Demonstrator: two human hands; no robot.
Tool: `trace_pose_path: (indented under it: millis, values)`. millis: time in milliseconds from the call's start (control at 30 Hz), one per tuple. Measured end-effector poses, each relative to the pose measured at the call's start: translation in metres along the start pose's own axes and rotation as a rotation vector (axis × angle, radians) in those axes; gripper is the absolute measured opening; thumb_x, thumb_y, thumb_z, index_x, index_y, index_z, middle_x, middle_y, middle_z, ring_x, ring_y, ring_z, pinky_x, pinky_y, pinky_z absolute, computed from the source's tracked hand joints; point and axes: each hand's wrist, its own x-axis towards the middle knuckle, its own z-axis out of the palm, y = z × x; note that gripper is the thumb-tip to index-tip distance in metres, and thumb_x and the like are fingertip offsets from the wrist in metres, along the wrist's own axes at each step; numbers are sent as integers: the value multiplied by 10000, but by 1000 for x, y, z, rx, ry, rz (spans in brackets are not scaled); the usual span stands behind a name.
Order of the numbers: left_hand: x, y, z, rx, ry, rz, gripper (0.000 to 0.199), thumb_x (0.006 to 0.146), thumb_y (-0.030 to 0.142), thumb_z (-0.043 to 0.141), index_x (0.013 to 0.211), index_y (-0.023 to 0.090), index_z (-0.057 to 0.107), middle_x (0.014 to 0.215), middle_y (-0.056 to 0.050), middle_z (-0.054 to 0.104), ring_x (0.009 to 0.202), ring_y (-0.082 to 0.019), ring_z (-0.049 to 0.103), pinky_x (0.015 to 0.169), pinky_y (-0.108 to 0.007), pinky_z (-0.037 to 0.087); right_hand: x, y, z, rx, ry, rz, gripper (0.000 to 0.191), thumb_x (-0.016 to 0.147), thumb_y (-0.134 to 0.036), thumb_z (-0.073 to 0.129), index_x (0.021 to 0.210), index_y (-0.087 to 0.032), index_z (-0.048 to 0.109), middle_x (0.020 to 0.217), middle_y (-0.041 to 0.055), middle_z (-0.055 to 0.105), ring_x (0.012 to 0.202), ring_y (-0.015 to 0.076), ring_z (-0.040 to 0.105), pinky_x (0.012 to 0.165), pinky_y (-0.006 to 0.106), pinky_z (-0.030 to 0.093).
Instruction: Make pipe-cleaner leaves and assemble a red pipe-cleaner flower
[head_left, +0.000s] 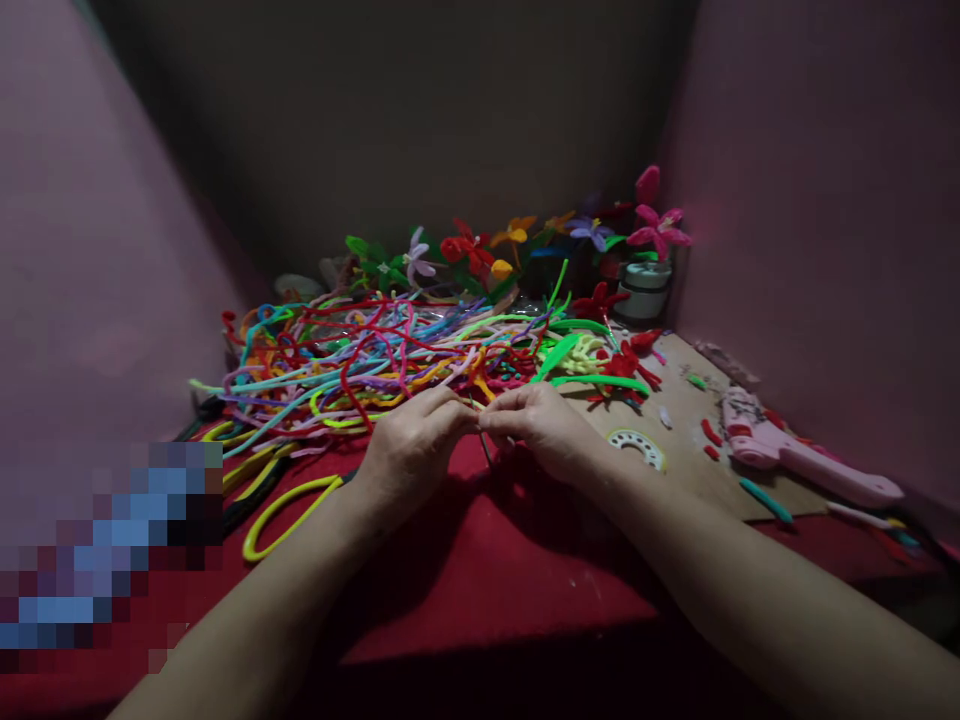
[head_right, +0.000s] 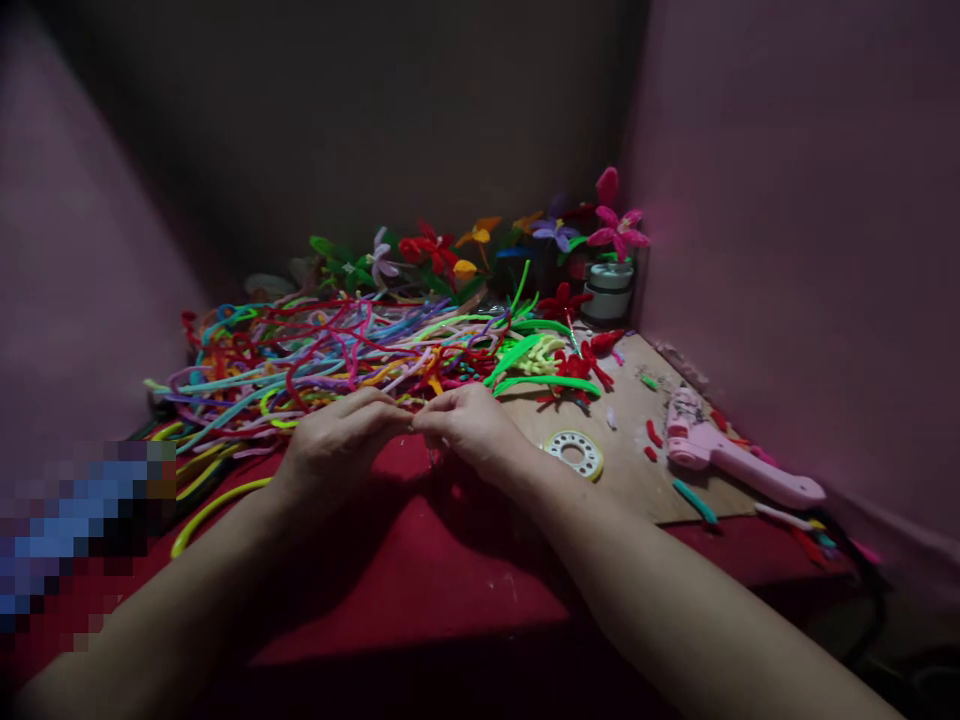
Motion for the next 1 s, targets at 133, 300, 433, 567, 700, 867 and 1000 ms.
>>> trace_pose_path:
  millis: [133, 300, 433, 567, 700, 867, 1000]
  values:
    - [3, 7, -6, -18, -14, -99, 140, 811, 199, 474, 761, 169, 601, 732, -24, 605, 665, -108, 552, 633, -206, 420, -1, -4, -3, -49, -57, 8, 194, 655, -248, 558, 507, -128, 520, 462, -37, 463, 448, 57, 355, 489, 221, 270]
    - [8, 11, -7, -206, -57, -392, 130, 760, 246, 526, 714, 160, 611, 684, -14, 621, 623, -118, 552, 602, -209, 420, 3, -3, -4, -288, -46, -53, 217, 713, -295, 516, 592, -127, 578, 519, -21, 506, 462, 59, 380, 475, 207, 270]
    - [14, 7, -6, -288, -222, -539, 176, 724, 303, 544, 735, 152, 635, 711, -21, 638, 637, -131, 552, 601, -216, 416, 8, 3, -2, -584, 50, -153, 192, 724, -207, 494, 589, -127, 606, 522, -2, 526, 487, 71, 409, 491, 210, 271]
    - [36, 8, -14, -260, -328, -625, 199, 691, 325, 559, 701, 148, 649, 623, 1, 611, 573, -115, 514, 540, -202, 383, 10, 3, -2, -620, 126, -225, 210, 735, -186, 465, 596, -122, 608, 532, 13, 543, 496, 78, 429, 497, 209, 285]
    - [64, 16, -22, -303, -341, -624, 168, 677, 295, 562, 663, 141, 628, 532, 22, 547, 482, -89, 448, 468, -190, 338, 8, -12, -10, -390, 238, -101, 237, 743, -229, 434, 627, -130, 615, 573, 30, 585, 525, 93, 488, 491, 200, 317]
    - [66, 22, 1, -387, -158, -520, 167, 704, 307, 564, 669, 148, 600, 609, -1, 551, 585, -117, 483, 540, -205, 381, -4, -31, -23, -684, 397, -80, 214, 700, -213, 460, 651, -134, 653, 623, 92, 631, 587, 154, 553, 542, 249, 354]
    - [50, 15, 20, -530, -151, -620, 116, 665, 272, 609, 662, 157, 626, 641, -10, 591, 626, -134, 517, 586, -219, 407, -12, -32, -19, -971, 300, -47, 218, 680, -210, 490, 761, -131, 676, 703, 140, 661, 662, 219, 609, 538, 272, 388]
